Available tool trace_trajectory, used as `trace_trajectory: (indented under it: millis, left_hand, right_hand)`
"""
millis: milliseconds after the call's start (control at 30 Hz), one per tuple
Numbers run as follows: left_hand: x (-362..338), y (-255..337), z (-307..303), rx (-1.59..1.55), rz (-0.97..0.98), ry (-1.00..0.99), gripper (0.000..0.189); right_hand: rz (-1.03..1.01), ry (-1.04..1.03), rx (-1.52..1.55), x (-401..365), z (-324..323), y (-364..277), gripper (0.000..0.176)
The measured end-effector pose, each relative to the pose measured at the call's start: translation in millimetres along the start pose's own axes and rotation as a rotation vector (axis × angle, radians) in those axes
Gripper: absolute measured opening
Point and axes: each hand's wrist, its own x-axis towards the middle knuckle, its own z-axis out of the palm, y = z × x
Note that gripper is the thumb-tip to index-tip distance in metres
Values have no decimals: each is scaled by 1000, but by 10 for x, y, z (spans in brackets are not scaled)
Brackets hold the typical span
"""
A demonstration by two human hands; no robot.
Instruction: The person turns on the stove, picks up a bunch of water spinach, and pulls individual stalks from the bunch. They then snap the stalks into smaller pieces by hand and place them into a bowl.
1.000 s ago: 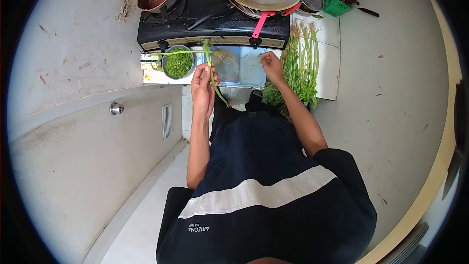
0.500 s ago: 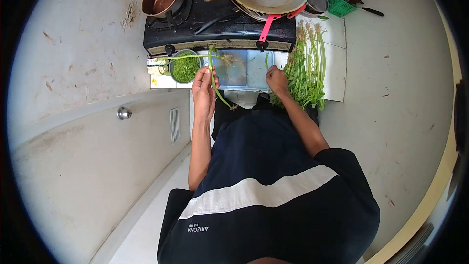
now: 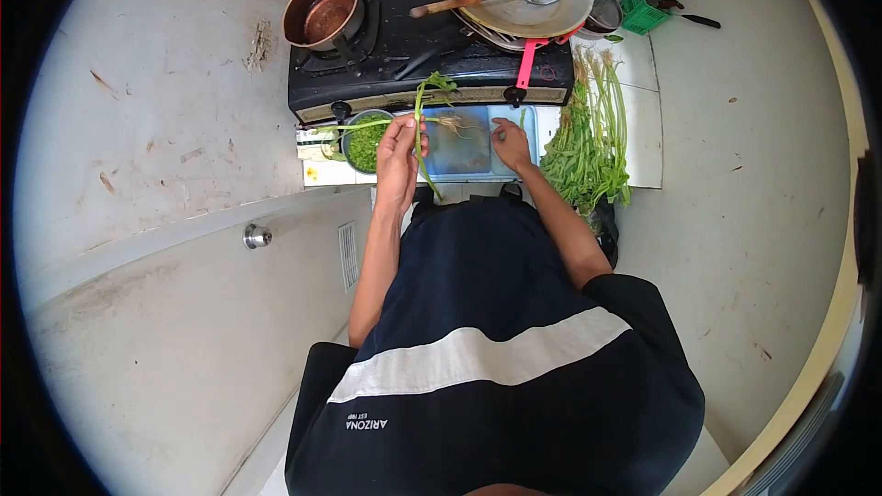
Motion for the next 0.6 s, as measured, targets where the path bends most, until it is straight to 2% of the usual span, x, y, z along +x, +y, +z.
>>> trace_trajectory:
  millis: [67, 100, 133, 233, 300, 333, 400, 500, 600]
  left_hand:
    - [15, 70, -67, 5, 7, -5, 14]
    - [29, 94, -104, 2, 16, -21, 15]
    - [42, 108, -140, -2, 25, -35, 16]
    - [70, 98, -238, 2, 13, -41, 18]
    - [67, 83, -275, 0, 1, -43, 19]
    - [74, 80, -281, -7, -15, -48, 19]
    - [92, 85, -299, -16, -34, -56, 19]
    - [143, 103, -312, 8, -49, -96, 20]
    - [180, 152, -305, 40, -46, -126, 21]
  right_hand:
    - [-12, 154, 25, 13, 124, -25, 30]
    - [83, 112, 64, -20, 56, -222, 30]
    - [81, 111, 61, -22, 53, -296, 30]
    - [35, 114, 82, -61, 90, -385, 31]
    - [-140, 91, 42, -61, 109, -454, 36]
    - [-140, 93, 39, -60, 110, -514, 36]
    - [-144, -35, -1, -85, 139, -582, 43]
    - [-237, -42, -81, -69, 196, -616, 49]
    - [-214, -72, -152, -132, 155, -658, 50]
